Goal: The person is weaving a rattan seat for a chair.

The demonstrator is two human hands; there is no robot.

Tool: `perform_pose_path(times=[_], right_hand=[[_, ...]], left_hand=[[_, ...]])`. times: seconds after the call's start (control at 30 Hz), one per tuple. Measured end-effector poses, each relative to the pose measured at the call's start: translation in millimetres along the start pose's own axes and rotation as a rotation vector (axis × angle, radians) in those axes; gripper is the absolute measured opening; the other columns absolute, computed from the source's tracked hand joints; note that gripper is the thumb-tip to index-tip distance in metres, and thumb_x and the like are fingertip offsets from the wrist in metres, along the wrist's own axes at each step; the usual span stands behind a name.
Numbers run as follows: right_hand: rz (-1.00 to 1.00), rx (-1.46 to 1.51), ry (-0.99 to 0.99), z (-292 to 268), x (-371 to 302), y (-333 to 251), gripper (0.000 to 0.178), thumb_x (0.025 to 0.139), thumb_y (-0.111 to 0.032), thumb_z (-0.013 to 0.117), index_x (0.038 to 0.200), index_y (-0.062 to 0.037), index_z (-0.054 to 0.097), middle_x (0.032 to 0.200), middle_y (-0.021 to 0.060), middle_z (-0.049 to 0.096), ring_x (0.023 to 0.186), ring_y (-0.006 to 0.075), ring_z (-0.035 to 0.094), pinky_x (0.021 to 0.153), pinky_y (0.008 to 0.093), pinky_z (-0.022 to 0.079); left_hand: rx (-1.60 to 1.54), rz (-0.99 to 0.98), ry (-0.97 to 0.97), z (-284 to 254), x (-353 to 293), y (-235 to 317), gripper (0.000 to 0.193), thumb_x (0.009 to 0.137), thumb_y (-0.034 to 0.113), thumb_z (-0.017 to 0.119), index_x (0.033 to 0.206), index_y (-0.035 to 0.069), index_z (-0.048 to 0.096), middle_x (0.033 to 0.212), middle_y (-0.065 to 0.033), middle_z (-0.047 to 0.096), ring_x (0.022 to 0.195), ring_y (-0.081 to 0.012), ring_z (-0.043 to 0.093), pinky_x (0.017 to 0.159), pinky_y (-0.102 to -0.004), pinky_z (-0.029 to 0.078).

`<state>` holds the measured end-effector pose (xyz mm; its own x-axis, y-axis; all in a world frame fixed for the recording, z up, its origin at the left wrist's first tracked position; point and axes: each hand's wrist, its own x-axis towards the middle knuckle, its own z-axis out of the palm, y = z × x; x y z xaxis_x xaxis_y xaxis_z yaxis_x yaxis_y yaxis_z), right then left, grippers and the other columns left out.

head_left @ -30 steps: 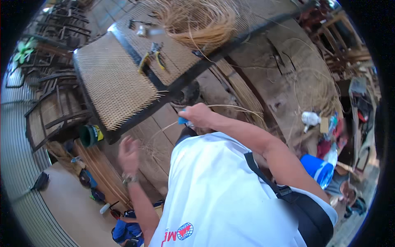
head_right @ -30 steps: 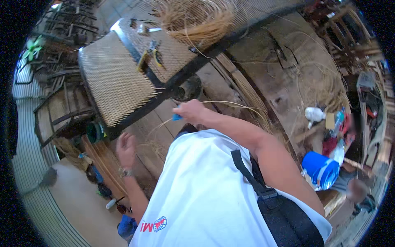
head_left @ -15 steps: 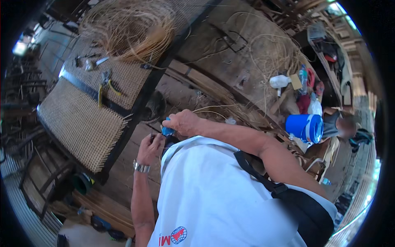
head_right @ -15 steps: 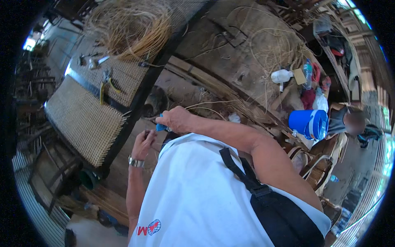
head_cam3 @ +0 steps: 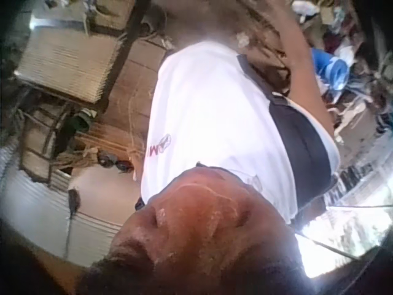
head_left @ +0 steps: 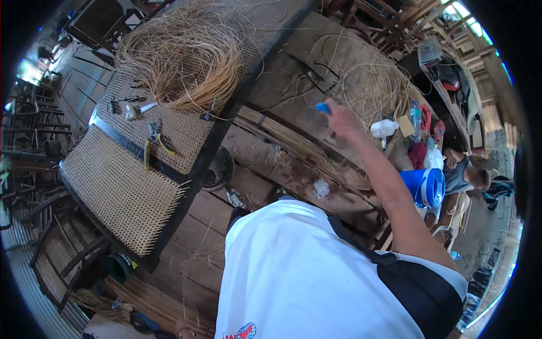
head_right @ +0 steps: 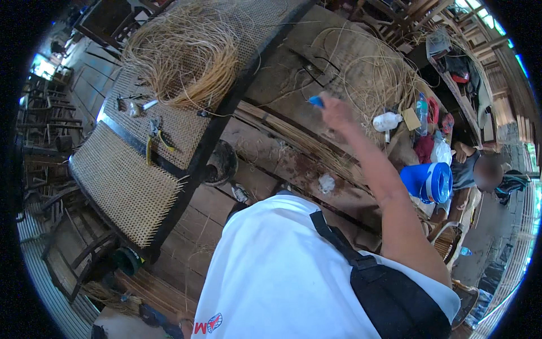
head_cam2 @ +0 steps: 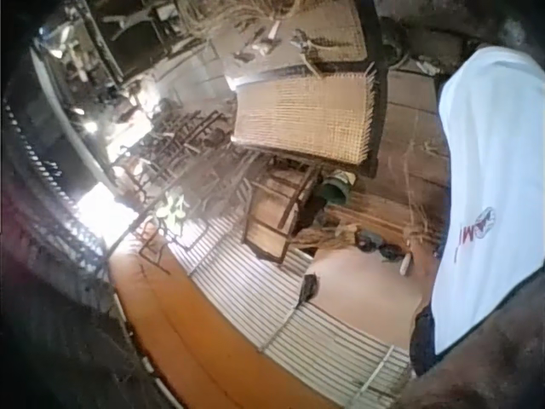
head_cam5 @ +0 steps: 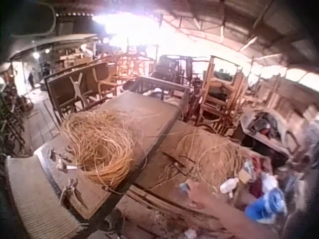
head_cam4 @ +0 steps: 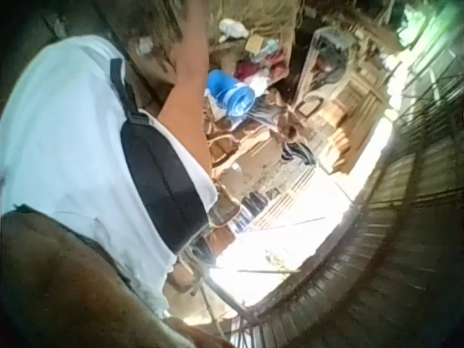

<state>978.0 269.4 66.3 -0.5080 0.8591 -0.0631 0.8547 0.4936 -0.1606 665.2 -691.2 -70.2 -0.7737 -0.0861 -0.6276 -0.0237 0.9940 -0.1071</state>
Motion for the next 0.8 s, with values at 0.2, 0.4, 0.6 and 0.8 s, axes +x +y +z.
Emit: perform_pose_path(times=[0.2,0.4,0.6,0.8], right_hand=[[0.21,1.501,-0.446,16,-12,-42,0.053,0.096,-0.046,0.06,0.127,-0.0026,0.054,0.107,0.0098,0.066,0.091,0.0209,0.067,0.081,0.0368,0.055],[0.021,1.768,-0.98,64,-53,-176,0.053,0.097,-0.038,0.062,0.134,-0.002,0.051,0.119,0.0095,0.063,0.105,0.0197,0.064,0.096,0.0328,0.049],[-0.201,1.711,-0.976,36,-96,-303,0.039,0.095,-0.037,0.066,0.12,-0.0093,0.054,0.102,0.0051,0.064,0.091,0.0128,0.063,0.079,0.0262,0.052],[-0.629,1.397,-0.718,9,-87,-289,0.024,0.088,-0.02,0.072,0.103,-0.0098,0.057,0.085,0.0052,0.065,0.075,0.02,0.065,0.065,0.0352,0.051]], left_hand=[[-0.025,0.189,-0.362,45,-47,51,0.031,0.085,0.029,0.073,0.104,0.004,0.07,0.077,-0.0072,0.07,0.065,-0.0178,0.062,0.054,-0.0334,0.048],[-0.786,0.639,-0.154,-68,-114,388,0.018,0.085,0.016,0.074,0.084,0.0,0.068,0.073,0.0006,0.065,0.064,-0.0082,0.055,0.057,-0.0278,0.045],[-1.411,0.82,-0.167,-180,-165,570,0.004,0.092,0.008,0.068,0.092,0.007,0.065,0.075,0.0009,0.063,0.058,-0.0056,0.05,0.051,-0.0213,0.037],[-1.376,0.914,-0.114,-221,-170,578,0.005,0.093,0.005,0.066,0.093,0.009,0.064,0.079,-0.0032,0.066,0.062,-0.0078,0.054,0.053,-0.0203,0.039]])
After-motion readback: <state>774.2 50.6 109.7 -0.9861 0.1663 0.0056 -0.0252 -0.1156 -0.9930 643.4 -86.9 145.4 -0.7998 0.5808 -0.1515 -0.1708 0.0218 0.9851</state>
